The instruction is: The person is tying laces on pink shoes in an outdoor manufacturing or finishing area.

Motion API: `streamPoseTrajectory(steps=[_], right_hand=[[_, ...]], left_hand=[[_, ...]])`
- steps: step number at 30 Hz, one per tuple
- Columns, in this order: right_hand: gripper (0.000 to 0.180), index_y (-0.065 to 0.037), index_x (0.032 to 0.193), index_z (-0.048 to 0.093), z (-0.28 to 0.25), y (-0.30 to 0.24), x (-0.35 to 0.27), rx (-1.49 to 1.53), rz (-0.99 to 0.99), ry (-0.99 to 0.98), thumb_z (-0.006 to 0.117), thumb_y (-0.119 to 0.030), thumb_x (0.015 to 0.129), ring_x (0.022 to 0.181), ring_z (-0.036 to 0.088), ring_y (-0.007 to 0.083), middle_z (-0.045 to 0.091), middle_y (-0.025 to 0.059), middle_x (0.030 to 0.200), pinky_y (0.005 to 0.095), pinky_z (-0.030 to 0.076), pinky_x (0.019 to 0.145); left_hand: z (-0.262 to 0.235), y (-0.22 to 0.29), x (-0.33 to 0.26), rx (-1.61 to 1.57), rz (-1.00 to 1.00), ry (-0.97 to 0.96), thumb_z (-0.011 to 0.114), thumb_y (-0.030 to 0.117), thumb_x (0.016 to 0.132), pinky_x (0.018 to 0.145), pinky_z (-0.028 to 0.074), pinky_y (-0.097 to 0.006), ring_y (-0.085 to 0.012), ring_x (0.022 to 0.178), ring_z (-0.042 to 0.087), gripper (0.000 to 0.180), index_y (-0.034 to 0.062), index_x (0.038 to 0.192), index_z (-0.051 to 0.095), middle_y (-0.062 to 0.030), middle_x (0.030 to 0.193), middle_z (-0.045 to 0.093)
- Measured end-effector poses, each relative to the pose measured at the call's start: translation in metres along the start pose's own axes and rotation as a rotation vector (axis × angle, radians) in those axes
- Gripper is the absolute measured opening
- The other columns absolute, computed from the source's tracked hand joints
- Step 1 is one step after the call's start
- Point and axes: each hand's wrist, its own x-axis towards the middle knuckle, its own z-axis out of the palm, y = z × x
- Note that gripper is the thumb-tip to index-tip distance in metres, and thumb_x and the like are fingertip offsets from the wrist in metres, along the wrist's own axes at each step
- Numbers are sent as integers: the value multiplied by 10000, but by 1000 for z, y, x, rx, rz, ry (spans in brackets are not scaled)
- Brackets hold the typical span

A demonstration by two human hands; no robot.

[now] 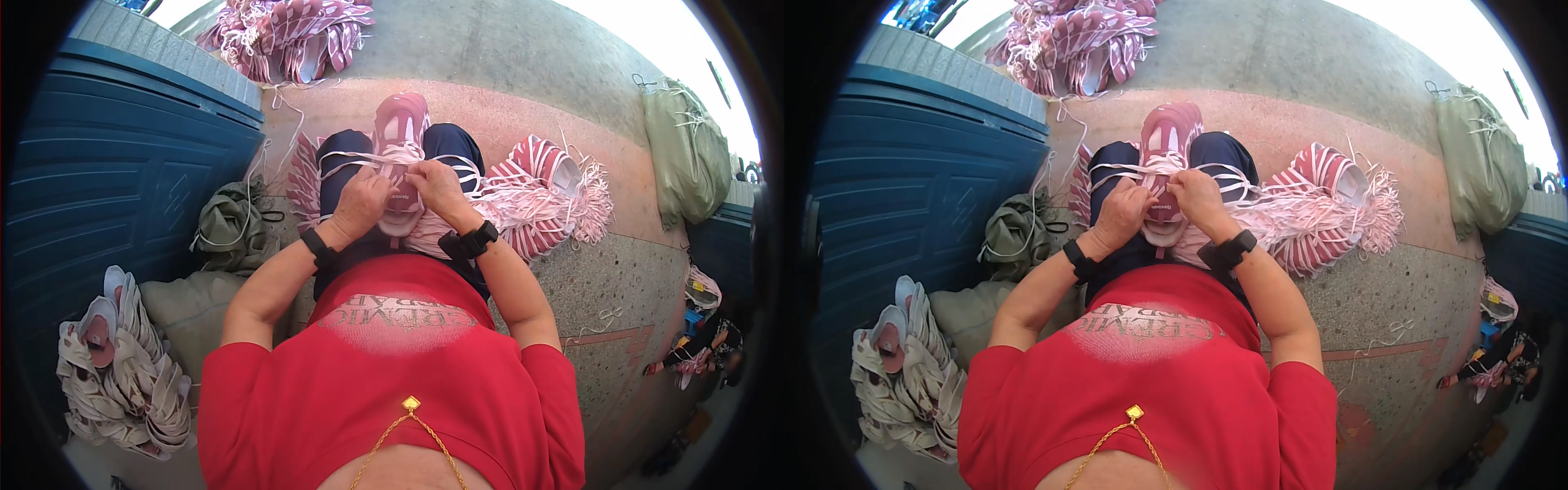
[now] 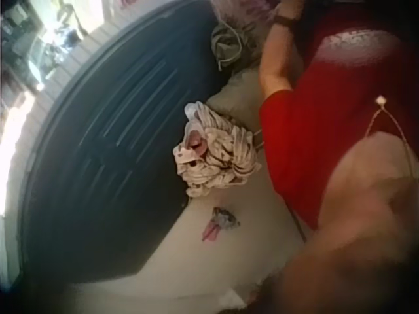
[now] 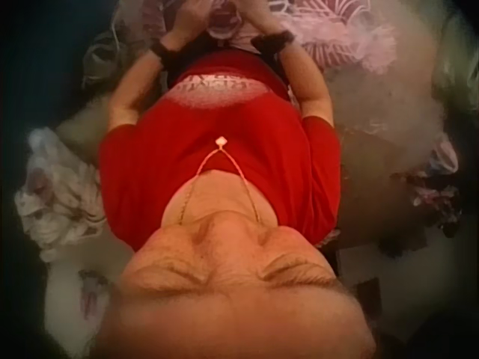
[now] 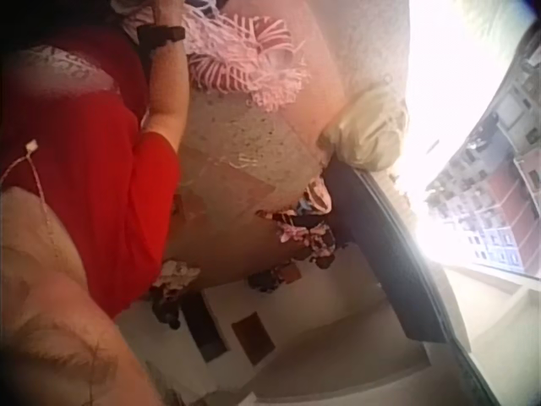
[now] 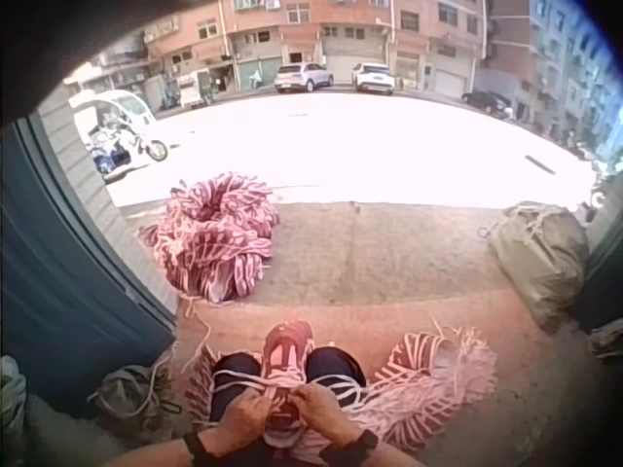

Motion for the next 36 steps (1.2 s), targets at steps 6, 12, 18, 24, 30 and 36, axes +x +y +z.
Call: streamPoseTrajectory(steps=[6, 12, 18, 24, 30, 36], right_hand=[[110, -8, 933, 658, 10, 0, 3, -210, -190, 69, 593, -70, 869, 880, 632, 406, 652, 219, 876, 487, 490, 783], [136, -1, 1002, 584, 23, -6, 5, -210, -236, 139, 552, -16, 871, 894, 626, 416, 651, 221, 895, 487, 490, 783], [194, 1, 1062, 548, 22, -8, 0, -71, -260, 191, 541, 2, 868, 922, 613, 418, 610, 224, 972, 489, 492, 802], [244, -3, 1086, 577, 5, -15, 2, -36, -158, 197, 628, -41, 850, 938, 604, 383, 608, 197, 999, 448, 492, 819], [327, -3, 1041, 701, -17, -6, 22, -413, -3, 103, 716, -241, 817, 992, 573, 335, 641, 138, 1033, 461, 465, 867], [242, -92, 957, 728, -39, 1, 41, 493, 384, -35, 663, -307, 866, 964, 567, 186, 666, 33, 983, 388, 406, 831]], left_hand=[[1, 1, -4, -26, 13, -6, 713, 113, 826, 704, 489, -410, -319, 797, 570, 161, 26, 844, 578, -127, 779, 581], [-2, 3, -5, -30, 8, -45, 714, 109, 830, 730, 499, -411, -321, 820, 584, 156, 12, 885, 605, -134, 826, 605], [-13, -9, 15, -353, -285, 186, 616, 111, 905, 740, 524, -443, -353, 859, 645, 247, 18, 1132, 593, -163, 885, 663], [-7, -24, 38, -137, -71, -260, 621, 55, 856, 794, 542, -435, -368, 906, 658, 578, 38, 1406, 444, -193, 961, 661], [-1, -20, 48, -15, 145, -252, 656, 75, 792, 788, 533, -408, -334, 884, 629, 568, 0, 1332, 498, -173, 935, 647], [-57, -76, 7, 279, -30, -210, 622, 91, 767, 786, 476, -452, -337, 861, 559, 61, 40, 795, 602, -153, 818, 567]])
